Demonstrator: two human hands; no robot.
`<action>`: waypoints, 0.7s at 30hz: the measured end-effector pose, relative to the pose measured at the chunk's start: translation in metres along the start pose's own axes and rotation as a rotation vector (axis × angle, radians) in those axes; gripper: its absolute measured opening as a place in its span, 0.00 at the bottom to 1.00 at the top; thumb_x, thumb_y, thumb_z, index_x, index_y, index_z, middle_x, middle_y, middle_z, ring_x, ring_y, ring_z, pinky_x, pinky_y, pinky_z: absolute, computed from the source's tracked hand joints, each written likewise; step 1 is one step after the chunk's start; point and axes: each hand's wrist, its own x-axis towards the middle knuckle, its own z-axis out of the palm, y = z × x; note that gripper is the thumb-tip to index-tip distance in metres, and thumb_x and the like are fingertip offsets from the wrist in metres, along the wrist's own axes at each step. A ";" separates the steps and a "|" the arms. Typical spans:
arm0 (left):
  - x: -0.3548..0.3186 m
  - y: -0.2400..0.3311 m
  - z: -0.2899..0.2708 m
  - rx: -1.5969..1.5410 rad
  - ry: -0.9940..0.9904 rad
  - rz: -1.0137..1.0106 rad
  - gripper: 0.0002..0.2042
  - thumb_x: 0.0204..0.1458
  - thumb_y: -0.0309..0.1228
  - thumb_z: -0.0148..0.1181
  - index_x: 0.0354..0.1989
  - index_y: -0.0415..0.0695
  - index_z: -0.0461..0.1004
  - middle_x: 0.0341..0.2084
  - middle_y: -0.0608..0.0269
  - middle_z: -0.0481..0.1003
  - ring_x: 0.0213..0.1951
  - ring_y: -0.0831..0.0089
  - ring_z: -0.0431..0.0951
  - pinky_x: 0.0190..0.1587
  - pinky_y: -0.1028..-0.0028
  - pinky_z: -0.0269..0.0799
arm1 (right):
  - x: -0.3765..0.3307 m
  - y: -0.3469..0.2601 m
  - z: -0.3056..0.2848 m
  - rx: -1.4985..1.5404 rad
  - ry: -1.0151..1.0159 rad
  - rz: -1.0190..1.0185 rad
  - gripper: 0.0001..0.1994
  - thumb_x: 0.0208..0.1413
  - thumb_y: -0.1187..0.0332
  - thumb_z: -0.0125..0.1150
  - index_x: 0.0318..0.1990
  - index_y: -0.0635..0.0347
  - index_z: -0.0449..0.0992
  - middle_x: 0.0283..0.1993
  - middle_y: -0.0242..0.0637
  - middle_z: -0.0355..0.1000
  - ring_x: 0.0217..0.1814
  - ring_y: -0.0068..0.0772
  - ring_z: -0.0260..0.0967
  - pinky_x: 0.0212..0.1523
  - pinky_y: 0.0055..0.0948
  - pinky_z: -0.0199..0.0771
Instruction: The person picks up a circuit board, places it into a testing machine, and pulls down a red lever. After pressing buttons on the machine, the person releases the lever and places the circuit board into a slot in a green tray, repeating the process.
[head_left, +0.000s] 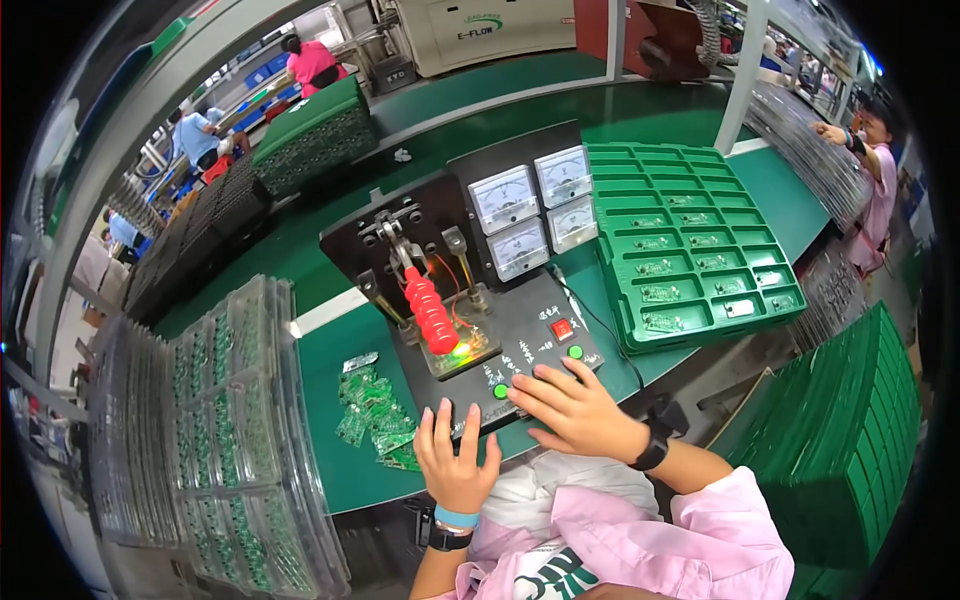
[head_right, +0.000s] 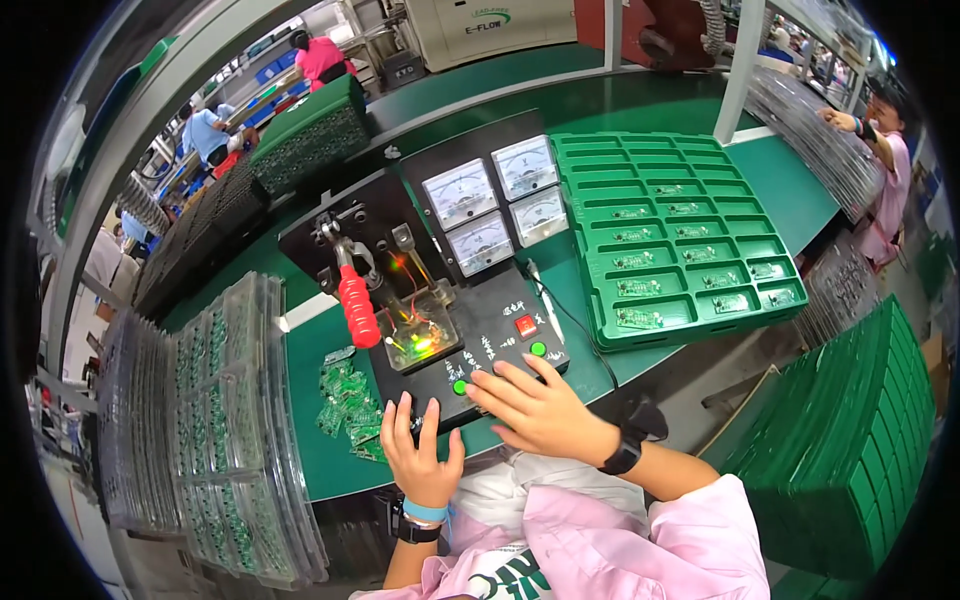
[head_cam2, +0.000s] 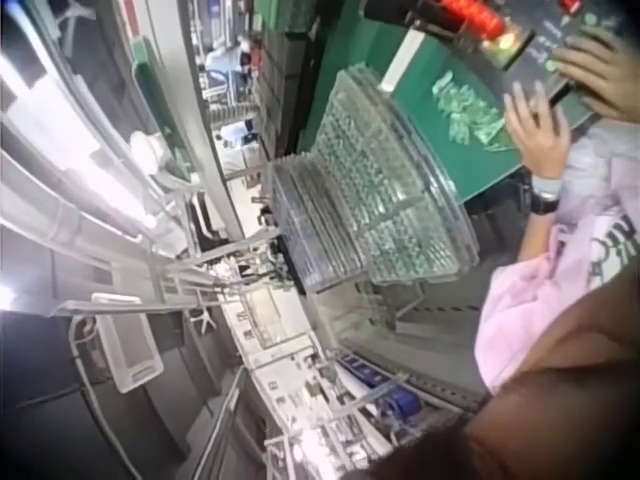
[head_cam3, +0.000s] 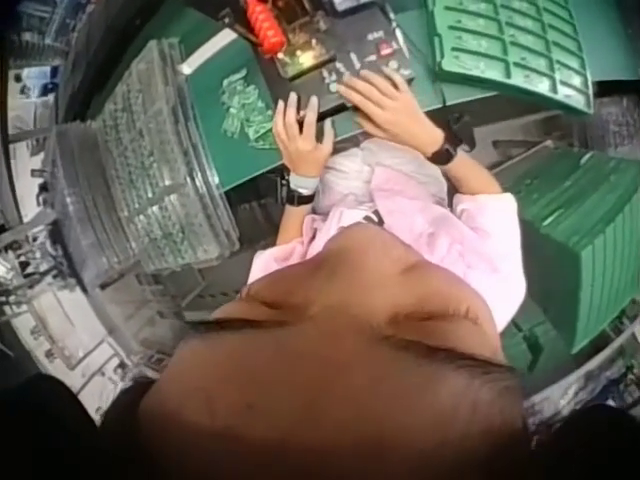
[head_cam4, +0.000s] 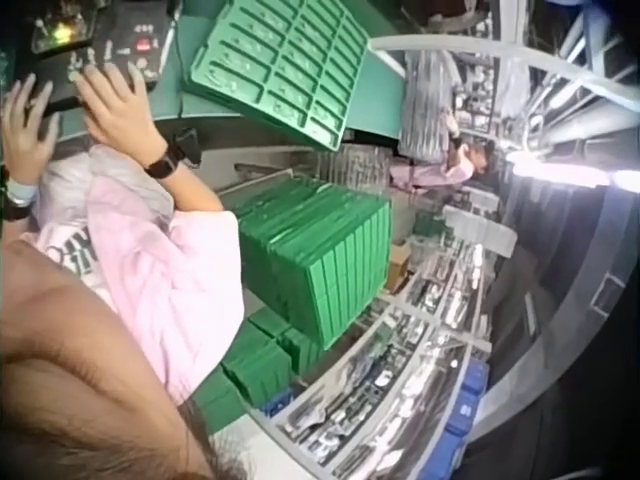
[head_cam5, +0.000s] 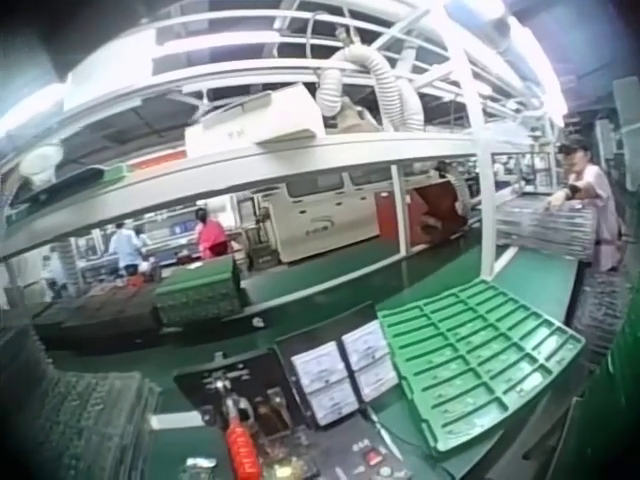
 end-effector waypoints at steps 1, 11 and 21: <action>-0.002 0.000 0.000 0.011 0.019 -0.008 0.27 0.44 0.33 0.67 0.57 0.49 0.72 0.61 0.44 0.62 0.62 0.41 0.60 0.62 0.49 0.59 | -0.003 -0.004 0.007 -0.043 -0.002 0.010 0.27 0.47 0.64 0.67 0.57 0.51 0.72 0.63 0.35 0.67 0.64 0.40 0.62 0.64 0.49 0.56; -0.006 -0.008 0.010 0.061 0.426 0.082 0.24 0.46 0.38 0.65 0.55 0.54 0.75 0.59 0.50 0.66 0.62 0.46 0.62 0.59 0.49 0.62 | -0.002 -0.003 0.014 -0.151 0.040 0.005 0.26 0.47 0.61 0.66 0.57 0.50 0.73 0.58 0.31 0.70 0.58 0.35 0.65 0.60 0.44 0.61; -0.003 -0.001 0.002 -0.041 0.093 -0.068 0.25 0.47 0.38 0.62 0.56 0.43 0.74 0.56 0.60 0.72 0.60 0.52 0.69 0.55 0.58 0.66 | 0.105 -0.006 -0.003 0.031 -0.134 0.077 0.23 0.52 0.53 0.63 0.51 0.58 0.74 0.28 0.36 0.75 0.21 0.40 0.73 0.19 0.36 0.67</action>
